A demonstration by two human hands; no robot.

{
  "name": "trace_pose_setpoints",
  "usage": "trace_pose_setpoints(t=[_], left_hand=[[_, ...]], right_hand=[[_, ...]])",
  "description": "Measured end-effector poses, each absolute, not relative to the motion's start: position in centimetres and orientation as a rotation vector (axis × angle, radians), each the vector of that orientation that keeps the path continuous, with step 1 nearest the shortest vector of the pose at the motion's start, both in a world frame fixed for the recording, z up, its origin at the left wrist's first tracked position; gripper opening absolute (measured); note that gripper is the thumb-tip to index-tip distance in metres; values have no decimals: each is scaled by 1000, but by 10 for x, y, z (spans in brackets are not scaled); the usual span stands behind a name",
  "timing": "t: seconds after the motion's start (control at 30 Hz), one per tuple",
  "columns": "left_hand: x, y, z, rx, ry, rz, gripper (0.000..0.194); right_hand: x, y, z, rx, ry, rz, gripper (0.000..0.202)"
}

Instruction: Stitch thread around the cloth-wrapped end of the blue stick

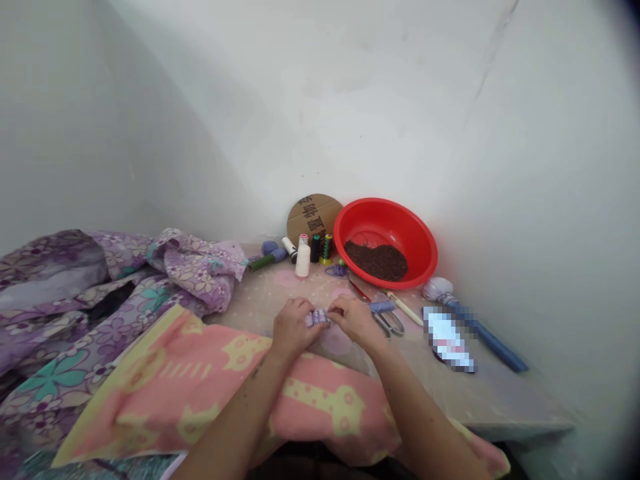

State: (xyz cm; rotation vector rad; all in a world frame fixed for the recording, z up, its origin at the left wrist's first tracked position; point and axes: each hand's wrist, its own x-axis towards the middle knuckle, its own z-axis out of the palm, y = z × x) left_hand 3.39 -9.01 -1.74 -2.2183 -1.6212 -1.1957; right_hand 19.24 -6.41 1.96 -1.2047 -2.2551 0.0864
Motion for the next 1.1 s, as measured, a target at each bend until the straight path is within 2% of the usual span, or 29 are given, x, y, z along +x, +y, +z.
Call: trace_pose_setpoints(t=[0.47, 1.1], left_hand=[[33, -91, -18, -2218, -1603, -1200, 34], [34, -92, -18, -2180, -1635, -1221, 31]], right_hand=[[209, -57, 39, -1100, -1713, 17, 15], [201, -73, 53, -1050, -1712, -81, 18]])
